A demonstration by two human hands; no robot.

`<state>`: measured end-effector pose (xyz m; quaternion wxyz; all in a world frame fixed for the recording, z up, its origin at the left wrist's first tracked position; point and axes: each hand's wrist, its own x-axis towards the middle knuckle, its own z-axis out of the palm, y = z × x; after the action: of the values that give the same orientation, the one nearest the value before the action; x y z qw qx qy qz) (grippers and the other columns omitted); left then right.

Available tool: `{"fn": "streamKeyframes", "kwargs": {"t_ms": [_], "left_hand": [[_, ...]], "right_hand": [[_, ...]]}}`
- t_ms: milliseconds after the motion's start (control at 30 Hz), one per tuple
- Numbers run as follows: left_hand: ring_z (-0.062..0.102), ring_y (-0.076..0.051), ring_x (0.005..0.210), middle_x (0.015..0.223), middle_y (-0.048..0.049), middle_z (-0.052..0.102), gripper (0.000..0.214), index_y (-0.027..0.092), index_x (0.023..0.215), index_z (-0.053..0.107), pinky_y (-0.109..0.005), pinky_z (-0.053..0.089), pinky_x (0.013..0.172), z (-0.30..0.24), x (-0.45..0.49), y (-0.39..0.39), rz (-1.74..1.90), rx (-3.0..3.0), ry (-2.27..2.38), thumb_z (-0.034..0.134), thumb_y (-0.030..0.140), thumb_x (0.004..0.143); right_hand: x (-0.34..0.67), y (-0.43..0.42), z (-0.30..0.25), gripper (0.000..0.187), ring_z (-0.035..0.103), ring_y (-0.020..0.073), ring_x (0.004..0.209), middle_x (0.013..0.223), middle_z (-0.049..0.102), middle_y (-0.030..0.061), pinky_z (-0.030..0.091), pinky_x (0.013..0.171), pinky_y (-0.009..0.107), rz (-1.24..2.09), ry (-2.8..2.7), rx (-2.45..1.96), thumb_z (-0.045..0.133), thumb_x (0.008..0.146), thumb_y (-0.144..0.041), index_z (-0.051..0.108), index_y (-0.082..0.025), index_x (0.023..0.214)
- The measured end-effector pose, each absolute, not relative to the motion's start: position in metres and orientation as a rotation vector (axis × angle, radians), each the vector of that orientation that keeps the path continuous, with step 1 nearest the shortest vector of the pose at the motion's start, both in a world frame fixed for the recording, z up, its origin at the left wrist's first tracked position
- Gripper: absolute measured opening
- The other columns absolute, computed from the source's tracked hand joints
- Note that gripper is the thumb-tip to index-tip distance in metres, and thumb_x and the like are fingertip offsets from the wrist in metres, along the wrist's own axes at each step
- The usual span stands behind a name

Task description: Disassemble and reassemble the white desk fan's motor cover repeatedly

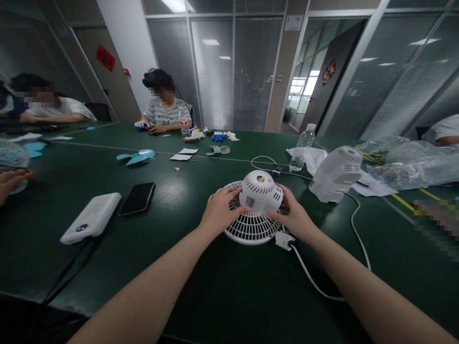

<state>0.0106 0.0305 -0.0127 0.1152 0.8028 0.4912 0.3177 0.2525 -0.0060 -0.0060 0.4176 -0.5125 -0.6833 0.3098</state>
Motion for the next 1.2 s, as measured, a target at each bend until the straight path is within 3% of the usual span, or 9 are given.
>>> {"fn": "streamKeyframes", "kwargs": {"t_ms": [333,533,600,733,800,900,1067,1200], "left_hand": [[0.054,-0.028,0.119,0.129,-0.0078,0.058,0.045,0.023,0.121,0.058,-0.050,0.042,0.103,-0.014,0.009,0.031,0.993,2.316,1.361,0.065,0.040,0.081],[0.059,-0.024,0.103,0.108,-0.0050,0.062,0.024,0.021,0.099,0.060,-0.046,0.050,0.090,-0.006,0.013,0.019,1.081,2.282,1.388,0.063,0.038,0.083],[0.060,-0.022,0.101,0.105,-0.0039,0.063,0.017,0.022,0.097,0.060,-0.042,0.050,0.089,-0.004,0.014,0.017,1.047,2.312,1.280,0.059,0.034,0.086],[0.060,-0.021,0.101,0.107,-0.0038,0.063,0.013,0.022,0.098,0.059,-0.039,0.050,0.090,-0.005,0.014,0.017,1.018,2.319,1.175,0.055,0.029,0.088],[0.060,-0.021,0.100,0.105,-0.0038,0.064,0.013,0.022,0.098,0.059,-0.038,0.049,0.090,-0.008,0.013,0.022,1.056,2.269,1.226,0.054,0.028,0.088],[0.061,-0.020,0.100,0.105,-0.0038,0.065,0.015,0.022,0.099,0.060,-0.037,0.049,0.091,-0.015,0.009,0.031,1.107,2.163,1.311,0.051,0.028,0.089],[0.062,-0.020,0.105,0.113,-0.0036,0.067,0.024,0.023,0.108,0.063,-0.036,0.048,0.094,-0.024,0.003,0.046,1.137,2.009,1.313,0.046,0.030,0.092],[0.063,-0.020,0.106,0.113,-0.0020,0.069,0.028,0.024,0.110,0.064,-0.036,0.049,0.093,-0.029,0.001,0.050,1.143,1.948,1.282,0.044,0.029,0.092]], "right_hand": [[0.241,-0.012,-0.011,0.079,0.054,0.0289,0.119,0.132,0.054,0.0083,0.046,0.100,0.049,0.578,-1.712,-1.359,0.073,0.070,-0.028,0.034,-0.029,0.139],[0.242,-0.009,-0.019,0.084,0.056,0.0317,0.114,0.125,0.058,0.0123,0.046,0.096,0.052,0.391,-1.618,-1.475,0.076,0.067,-0.038,0.035,-0.025,0.139],[0.247,-0.009,-0.018,0.078,0.058,0.0306,0.109,0.122,0.059,0.0131,0.047,0.094,0.050,0.439,-1.623,-1.429,0.074,0.069,-0.041,0.037,-0.022,0.136],[0.251,-0.014,-0.011,0.040,0.064,0.0242,0.096,0.106,0.066,0.0084,0.052,0.086,0.042,0.691,-1.526,-1.259,0.054,0.084,-0.037,0.050,-0.022,0.121],[0.248,-0.018,-0.006,0.031,0.067,0.0229,0.087,0.094,0.069,0.0061,0.053,0.081,0.041,0.805,-1.451,-1.246,0.048,0.084,-0.032,0.054,-0.021,0.113],[0.238,-0.027,0.003,0.029,0.070,0.0226,0.080,0.088,0.072,0.0051,0.054,0.078,0.041,0.951,-1.439,-1.251,0.049,0.081,-0.025,0.056,-0.020,0.108],[0.227,-0.038,0.013,0.028,0.070,0.0236,0.095,0.110,0.070,0.0080,0.054,0.083,0.040,1.120,-1.572,-1.195,0.053,0.079,-0.020,0.059,-0.021,0.106],[0.226,-0.041,0.015,0.031,0.068,0.0228,0.101,0.108,0.070,0.0055,0.055,0.085,0.040,1.137,-1.719,-1.189,0.051,0.078,-0.014,0.061,-0.023,0.106]]}}
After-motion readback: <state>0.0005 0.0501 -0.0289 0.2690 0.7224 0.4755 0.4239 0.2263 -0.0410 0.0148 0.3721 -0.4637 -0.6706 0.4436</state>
